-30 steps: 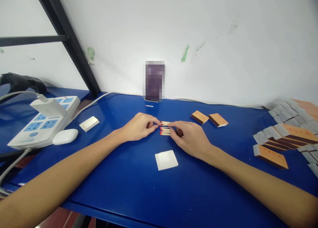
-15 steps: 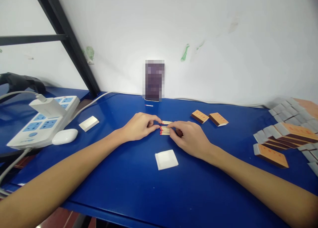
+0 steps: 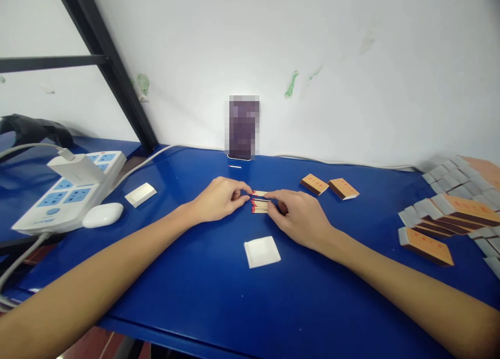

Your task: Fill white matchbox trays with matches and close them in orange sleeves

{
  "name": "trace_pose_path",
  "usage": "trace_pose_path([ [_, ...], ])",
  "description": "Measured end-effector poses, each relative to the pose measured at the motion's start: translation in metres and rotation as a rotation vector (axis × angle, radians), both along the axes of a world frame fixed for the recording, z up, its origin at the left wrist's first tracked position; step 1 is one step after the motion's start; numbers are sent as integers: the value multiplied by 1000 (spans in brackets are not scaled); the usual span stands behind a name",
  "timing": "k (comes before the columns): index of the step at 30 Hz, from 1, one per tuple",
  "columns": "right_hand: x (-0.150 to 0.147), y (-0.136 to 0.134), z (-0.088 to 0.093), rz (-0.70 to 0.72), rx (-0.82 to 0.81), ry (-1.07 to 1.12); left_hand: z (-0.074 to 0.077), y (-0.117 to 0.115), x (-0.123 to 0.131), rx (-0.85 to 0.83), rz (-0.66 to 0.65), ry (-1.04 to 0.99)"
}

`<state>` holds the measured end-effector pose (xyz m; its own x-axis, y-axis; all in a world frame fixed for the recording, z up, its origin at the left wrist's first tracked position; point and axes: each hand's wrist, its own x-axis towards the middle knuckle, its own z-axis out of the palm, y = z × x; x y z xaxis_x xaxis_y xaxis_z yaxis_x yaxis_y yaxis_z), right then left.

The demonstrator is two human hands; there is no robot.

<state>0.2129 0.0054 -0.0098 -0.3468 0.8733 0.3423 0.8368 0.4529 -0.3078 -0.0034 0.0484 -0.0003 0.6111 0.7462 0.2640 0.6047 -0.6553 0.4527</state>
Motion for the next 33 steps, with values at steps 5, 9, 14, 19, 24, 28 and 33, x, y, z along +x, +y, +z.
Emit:
trace_pose_path([
  [5, 0, 0, 1, 18, -13, -9, 0, 0, 0, 13, -11, 4],
  [9, 0, 0, 1, 54, -9, -11, -1, 0, 0, 15, -13, 3],
  [14, 0, 0, 0, 50, 12, 9, -2, 1, 0, 14, -26, 4],
  [19, 2, 2, -3, 61, 134, -22, 2, -1, 0, -7, -25, 32],
  [24, 4, 5, -7, 103, 106, -39, 7, -7, 7, -3, 10, 180],
  [28, 4, 5, -6, 123, 66, -27, 5, -10, 12, 76, 17, 246],
  [33, 3, 4, -5, 146, 90, -26, 4, -11, 12, 90, 17, 204],
])
